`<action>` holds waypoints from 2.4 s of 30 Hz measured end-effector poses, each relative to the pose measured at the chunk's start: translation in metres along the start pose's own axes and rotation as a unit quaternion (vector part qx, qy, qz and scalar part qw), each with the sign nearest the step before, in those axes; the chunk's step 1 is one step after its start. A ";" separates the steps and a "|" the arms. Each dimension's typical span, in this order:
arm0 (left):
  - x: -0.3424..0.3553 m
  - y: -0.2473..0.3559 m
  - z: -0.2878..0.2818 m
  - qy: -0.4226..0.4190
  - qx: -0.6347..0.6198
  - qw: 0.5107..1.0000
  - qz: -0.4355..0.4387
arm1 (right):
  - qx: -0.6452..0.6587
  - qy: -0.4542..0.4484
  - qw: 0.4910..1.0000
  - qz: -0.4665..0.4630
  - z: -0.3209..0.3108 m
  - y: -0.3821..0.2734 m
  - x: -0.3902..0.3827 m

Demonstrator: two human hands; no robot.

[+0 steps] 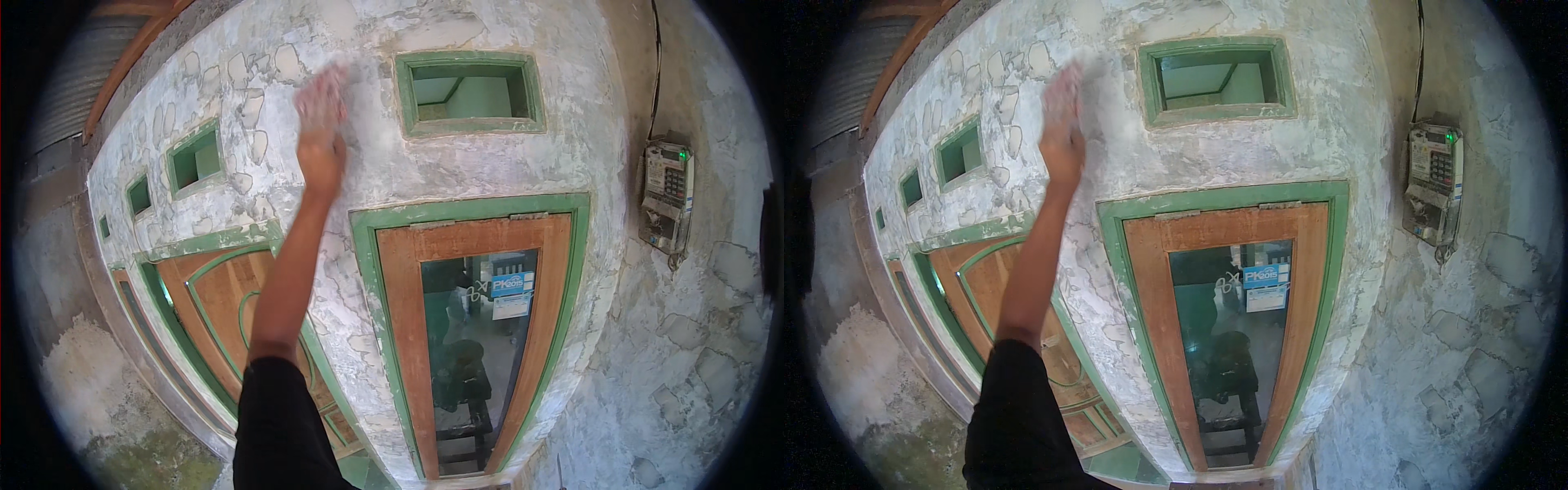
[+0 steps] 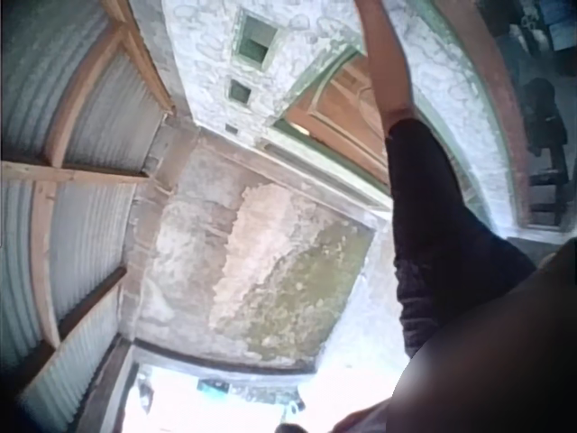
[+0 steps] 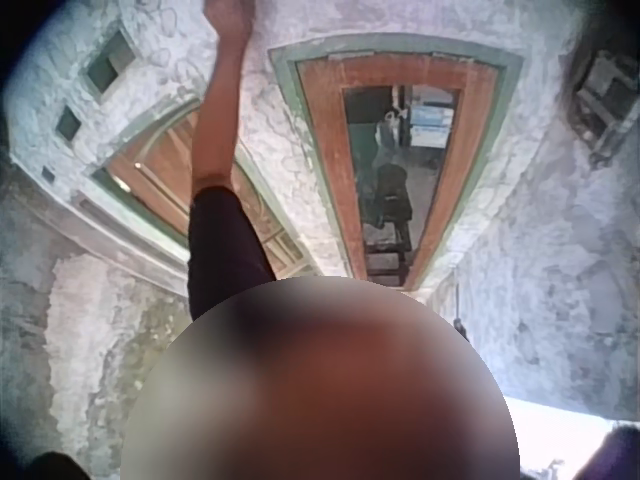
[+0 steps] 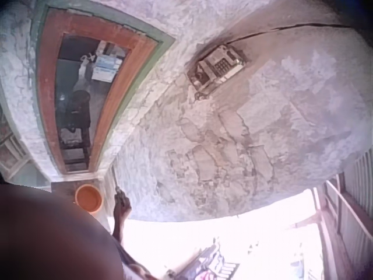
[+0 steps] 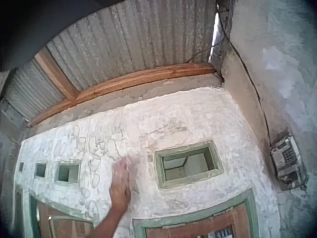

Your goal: The person applies putty from a bucket onto a weathered wall using a plastic plate, then smooths the putty into the wall surface with a scraper knife.

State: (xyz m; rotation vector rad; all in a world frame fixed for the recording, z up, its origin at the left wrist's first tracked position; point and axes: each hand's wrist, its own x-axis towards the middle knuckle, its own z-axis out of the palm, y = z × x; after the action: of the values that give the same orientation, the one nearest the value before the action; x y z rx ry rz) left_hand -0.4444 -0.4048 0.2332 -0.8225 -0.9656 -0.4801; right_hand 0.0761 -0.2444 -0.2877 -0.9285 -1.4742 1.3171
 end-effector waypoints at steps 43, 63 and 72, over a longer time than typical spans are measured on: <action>0.052 0.002 0.086 -0.163 0.059 0.981 0.092 | -0.015 -0.007 1.000 0.022 0.021 -0.022 -0.027; -0.158 0.319 -0.188 -0.102 -0.601 0.354 -0.710 | 0.162 -0.226 0.960 0.026 0.072 -0.125 0.009; -0.218 0.362 -0.238 -0.429 -0.482 0.395 -0.654 | 0.142 -0.130 0.978 0.079 0.041 -0.101 0.009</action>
State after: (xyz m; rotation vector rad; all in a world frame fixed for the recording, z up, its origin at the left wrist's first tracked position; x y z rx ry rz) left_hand -0.1798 -0.3702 -0.1725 -1.2023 -2.3835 -2.3707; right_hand 0.0382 -0.2624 -0.1868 -0.7165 -1.3763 1.7680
